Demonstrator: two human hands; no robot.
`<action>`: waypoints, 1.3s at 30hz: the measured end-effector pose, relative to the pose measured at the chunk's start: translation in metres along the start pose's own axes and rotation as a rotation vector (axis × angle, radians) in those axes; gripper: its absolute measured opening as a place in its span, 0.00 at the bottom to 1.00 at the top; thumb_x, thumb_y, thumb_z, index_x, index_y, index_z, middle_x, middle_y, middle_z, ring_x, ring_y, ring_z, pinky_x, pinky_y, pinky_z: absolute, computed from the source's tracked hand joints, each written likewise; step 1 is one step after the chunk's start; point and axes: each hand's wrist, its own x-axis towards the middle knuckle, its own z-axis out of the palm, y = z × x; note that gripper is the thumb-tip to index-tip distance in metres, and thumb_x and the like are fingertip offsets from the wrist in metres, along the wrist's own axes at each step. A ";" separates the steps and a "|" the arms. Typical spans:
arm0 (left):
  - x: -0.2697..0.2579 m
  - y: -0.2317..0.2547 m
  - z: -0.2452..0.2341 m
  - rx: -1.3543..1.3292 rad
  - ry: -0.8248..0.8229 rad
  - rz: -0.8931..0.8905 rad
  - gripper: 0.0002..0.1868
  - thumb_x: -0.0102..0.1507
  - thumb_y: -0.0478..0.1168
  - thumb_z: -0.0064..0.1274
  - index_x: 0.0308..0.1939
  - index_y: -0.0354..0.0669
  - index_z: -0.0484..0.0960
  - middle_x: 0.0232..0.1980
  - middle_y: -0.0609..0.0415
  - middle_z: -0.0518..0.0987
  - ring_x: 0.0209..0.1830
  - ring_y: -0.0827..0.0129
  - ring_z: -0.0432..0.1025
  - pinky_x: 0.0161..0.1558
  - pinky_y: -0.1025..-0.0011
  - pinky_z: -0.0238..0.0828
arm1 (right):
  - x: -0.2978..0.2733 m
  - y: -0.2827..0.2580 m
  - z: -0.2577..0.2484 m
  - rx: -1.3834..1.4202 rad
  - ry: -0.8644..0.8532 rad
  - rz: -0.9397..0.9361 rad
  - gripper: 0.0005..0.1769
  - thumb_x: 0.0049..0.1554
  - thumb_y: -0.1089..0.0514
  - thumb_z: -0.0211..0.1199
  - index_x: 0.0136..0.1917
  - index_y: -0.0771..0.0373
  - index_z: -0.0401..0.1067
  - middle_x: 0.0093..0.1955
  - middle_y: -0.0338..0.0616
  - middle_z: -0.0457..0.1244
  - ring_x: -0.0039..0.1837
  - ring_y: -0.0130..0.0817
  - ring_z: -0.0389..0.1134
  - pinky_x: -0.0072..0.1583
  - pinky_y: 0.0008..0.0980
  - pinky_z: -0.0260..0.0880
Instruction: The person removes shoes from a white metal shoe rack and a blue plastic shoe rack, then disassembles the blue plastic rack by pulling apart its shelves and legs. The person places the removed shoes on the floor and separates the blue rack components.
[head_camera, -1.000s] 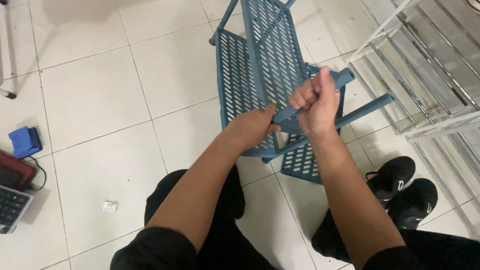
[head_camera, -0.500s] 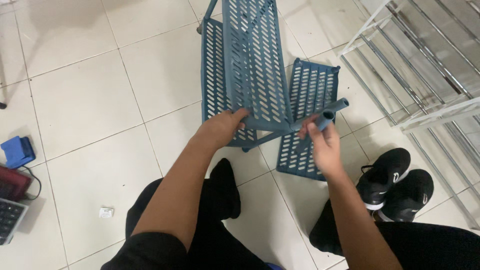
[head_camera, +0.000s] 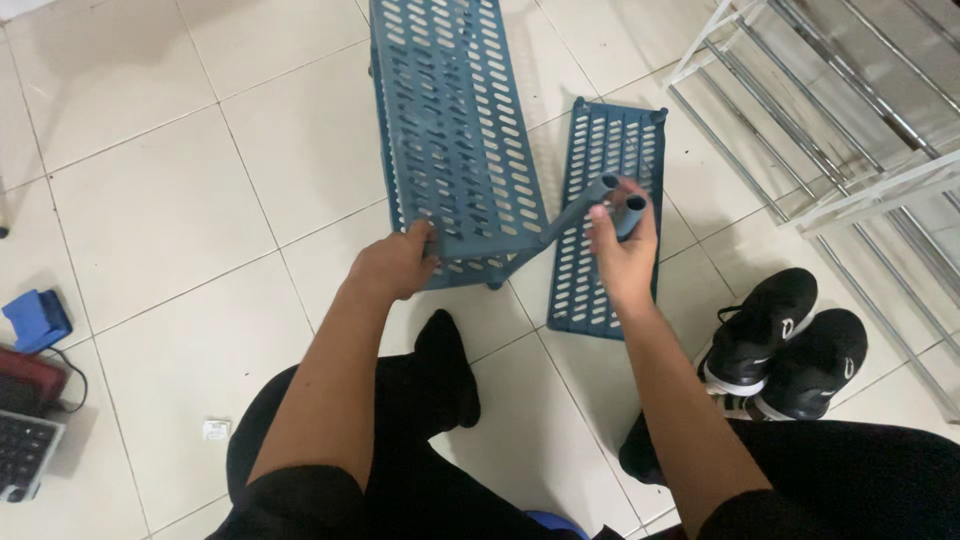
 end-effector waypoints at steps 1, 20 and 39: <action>0.002 -0.002 0.000 -0.009 -0.003 -0.028 0.30 0.64 0.54 0.55 0.67 0.53 0.67 0.54 0.46 0.83 0.54 0.54 0.79 0.55 0.57 0.73 | 0.002 -0.005 0.008 0.001 -0.053 -0.085 0.32 0.62 0.58 0.67 0.74 0.63 0.58 0.56 0.39 0.64 0.44 0.19 0.65 0.43 0.21 0.66; -0.014 0.081 0.089 0.519 0.340 0.080 0.29 0.63 0.44 0.51 0.64 0.32 0.67 0.56 0.39 0.71 0.47 0.54 0.75 0.38 0.64 0.78 | -0.005 0.111 -0.063 -0.732 -0.120 -0.228 0.32 0.55 0.65 0.64 0.71 0.70 0.61 0.60 0.60 0.64 0.60 0.52 0.66 0.62 0.42 0.67; 0.083 0.069 0.198 0.639 0.004 0.419 0.19 0.67 0.40 0.47 0.61 0.39 0.70 0.62 0.43 0.71 0.58 0.55 0.72 0.54 0.60 0.73 | -0.033 0.206 -0.152 -0.809 -0.117 0.581 0.42 0.57 0.65 0.60 0.79 0.73 0.46 0.59 0.62 0.68 0.55 0.52 0.74 0.59 0.42 0.72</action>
